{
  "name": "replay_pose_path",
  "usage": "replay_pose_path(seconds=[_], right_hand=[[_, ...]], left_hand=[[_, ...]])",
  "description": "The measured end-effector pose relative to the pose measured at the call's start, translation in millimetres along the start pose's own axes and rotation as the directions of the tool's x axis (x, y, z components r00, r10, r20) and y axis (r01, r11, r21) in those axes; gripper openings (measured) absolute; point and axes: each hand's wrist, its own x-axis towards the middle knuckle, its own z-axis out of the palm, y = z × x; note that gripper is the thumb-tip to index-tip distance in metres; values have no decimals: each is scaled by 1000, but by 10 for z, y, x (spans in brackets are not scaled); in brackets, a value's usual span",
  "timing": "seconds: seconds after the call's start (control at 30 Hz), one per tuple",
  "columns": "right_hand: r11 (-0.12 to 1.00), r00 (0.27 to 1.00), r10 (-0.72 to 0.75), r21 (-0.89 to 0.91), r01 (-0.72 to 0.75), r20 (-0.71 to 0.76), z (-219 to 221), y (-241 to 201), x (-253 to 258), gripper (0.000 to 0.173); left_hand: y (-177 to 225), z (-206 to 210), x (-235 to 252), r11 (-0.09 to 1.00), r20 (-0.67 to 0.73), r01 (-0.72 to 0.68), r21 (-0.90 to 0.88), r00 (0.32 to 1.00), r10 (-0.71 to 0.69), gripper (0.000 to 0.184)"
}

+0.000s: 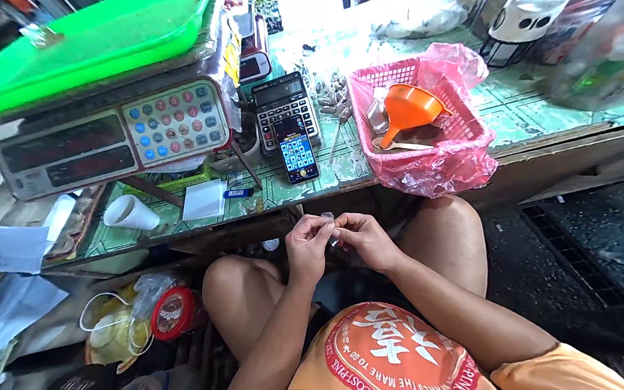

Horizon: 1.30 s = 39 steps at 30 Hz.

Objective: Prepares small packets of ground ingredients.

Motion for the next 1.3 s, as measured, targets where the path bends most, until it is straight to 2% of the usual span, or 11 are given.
replay_pose_path(seconds=[0.07, 0.13, 0.27, 0.37, 0.47, 0.6, 0.83, 1.07, 1.2, 1.3], right_hand=[[999, 1000, -26, -42, 26, 11, -11, -13, -5, 10], [977, 994, -111, -185, 109, -2, -74, -85, -4, 15], [850, 955, -293, -471, 238, -47, -232, -319, 0, 17], [759, 940, -339, -581, 296, 35, -259, -455, 17, 17], [714, 938, -336, -626, 315, 88, -248, -508, 62, 18], [716, 935, -351, -629, 304, 52, -258, -521, 95, 18], [735, 955, -296, -646, 206, -32, -324, -428, 104, 17], [684, 976, -217, -708, 175, 31, -161, -433, 100, 17], [608, 983, -176, -780, 151, 53, -127, -368, 172, 20], [619, 986, -163, -774, 135, 42, -133, -291, 191, 19]], left_hand=[[1, -16, 9, 996, -6, -51, 78, 999, 52, 6], [6, -76, 35, 977, 14, -106, 186, 994, 106, 6], [-64, -172, 135, 937, 47, -163, 309, 987, 156, 4], [-153, -188, 203, 926, 67, -165, 340, 986, 151, 5], [-163, -178, 256, 903, 118, -187, 387, 981, 153, 6], [-144, -160, 281, 913, 162, -194, 358, 976, 144, 6], [-402, -163, 266, 932, 146, -183, 313, 979, 143, 5], [-435, -205, 218, 925, 156, -210, 315, 973, 168, 6], [-442, -215, 236, 900, 164, -248, 358, 966, 201, 6], [-480, -218, 211, 879, 179, -266, 395, 961, 211, 7]])
